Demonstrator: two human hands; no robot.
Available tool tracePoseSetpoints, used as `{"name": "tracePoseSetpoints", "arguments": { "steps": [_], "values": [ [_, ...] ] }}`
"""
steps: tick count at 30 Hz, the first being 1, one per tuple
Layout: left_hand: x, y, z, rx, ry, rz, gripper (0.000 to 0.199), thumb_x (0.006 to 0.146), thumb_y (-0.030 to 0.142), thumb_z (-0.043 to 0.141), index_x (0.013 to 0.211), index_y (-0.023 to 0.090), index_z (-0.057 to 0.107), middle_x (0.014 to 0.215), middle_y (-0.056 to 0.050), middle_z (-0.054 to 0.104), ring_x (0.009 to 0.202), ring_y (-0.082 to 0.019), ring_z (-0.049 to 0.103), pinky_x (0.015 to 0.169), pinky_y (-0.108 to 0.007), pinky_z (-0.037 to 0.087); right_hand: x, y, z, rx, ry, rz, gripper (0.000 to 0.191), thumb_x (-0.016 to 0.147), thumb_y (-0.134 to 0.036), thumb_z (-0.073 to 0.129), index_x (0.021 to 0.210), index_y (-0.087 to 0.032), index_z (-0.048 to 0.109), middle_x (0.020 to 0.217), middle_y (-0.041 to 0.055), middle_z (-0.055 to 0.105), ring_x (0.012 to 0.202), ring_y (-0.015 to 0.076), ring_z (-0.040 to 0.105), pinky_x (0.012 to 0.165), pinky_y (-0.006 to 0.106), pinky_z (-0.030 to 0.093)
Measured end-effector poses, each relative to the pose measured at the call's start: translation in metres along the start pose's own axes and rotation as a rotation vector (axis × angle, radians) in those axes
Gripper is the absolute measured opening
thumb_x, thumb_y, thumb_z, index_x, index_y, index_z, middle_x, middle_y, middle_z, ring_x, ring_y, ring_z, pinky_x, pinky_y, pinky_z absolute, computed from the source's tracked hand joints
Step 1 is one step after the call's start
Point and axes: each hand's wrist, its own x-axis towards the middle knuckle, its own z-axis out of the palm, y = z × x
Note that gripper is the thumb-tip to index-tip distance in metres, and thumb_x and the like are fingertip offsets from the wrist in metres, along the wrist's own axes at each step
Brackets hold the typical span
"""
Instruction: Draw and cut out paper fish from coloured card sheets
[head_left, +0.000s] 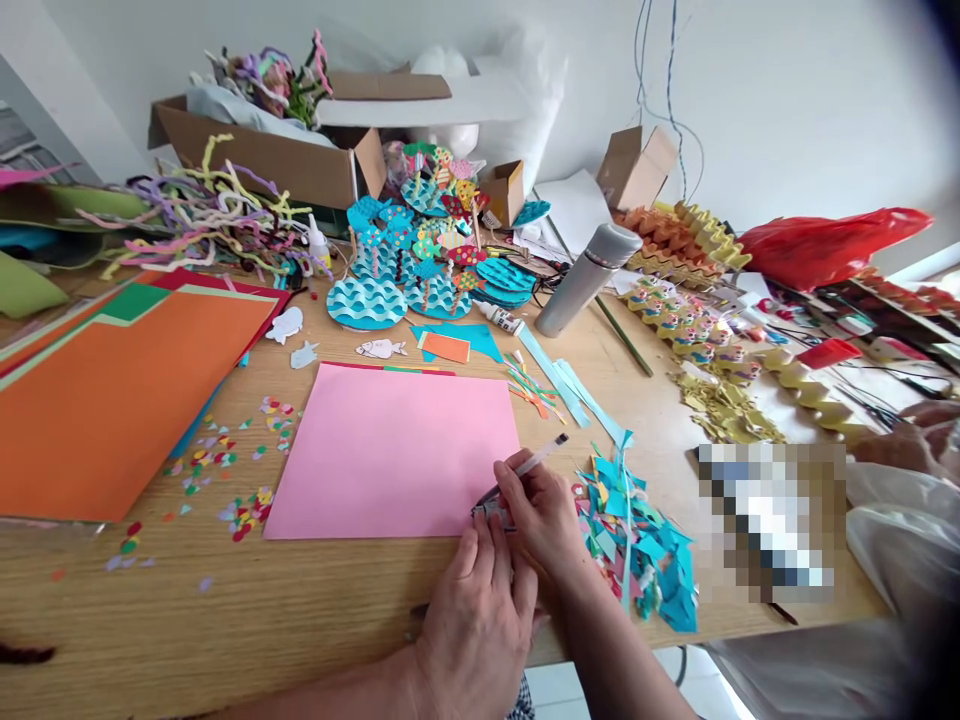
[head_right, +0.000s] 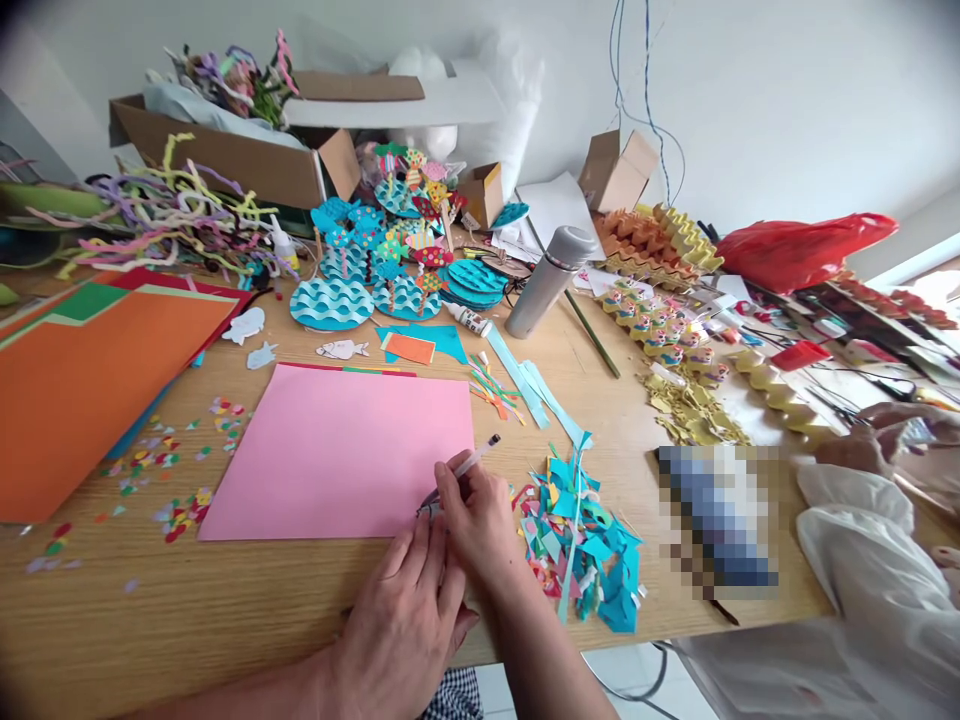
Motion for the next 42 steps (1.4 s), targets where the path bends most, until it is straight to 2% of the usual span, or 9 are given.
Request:
{"name": "tracePoseSetpoints", "arguments": {
  "steps": [16, 42],
  "values": [
    [0.001, -0.001, 0.000, 0.004, 0.030, 0.016, 0.059, 0.077, 0.049, 0.062, 0.113, 0.002, 0.058, 0.114, -0.024, 0.063, 0.110, -0.034, 0.056, 0.100, -0.043, 0.026, -0.003, -0.008, 0.003, -0.081, 0.014, -0.087, 0.027, 0.089, -0.034, 0.048, 0.066, -0.019, 0.046, 0.049, -0.0066, 0.042, 0.041, 0.0069, 0.038, 0.043, 0.019, 0.030],
    [0.001, 0.000, -0.004, 0.020, -0.026, 0.016, 0.054, 0.085, 0.047, 0.052, 0.115, 0.003, 0.058, 0.114, -0.021, 0.064, 0.110, -0.032, 0.056, 0.100, -0.044, 0.028, -0.004, -0.011, 0.002, -0.157, -0.025, -0.147, 0.025, 0.090, -0.031, 0.047, 0.068, -0.020, 0.046, 0.052, -0.0045, 0.047, 0.043, 0.0081, 0.044, 0.046, 0.020, 0.036]
  ]
}}
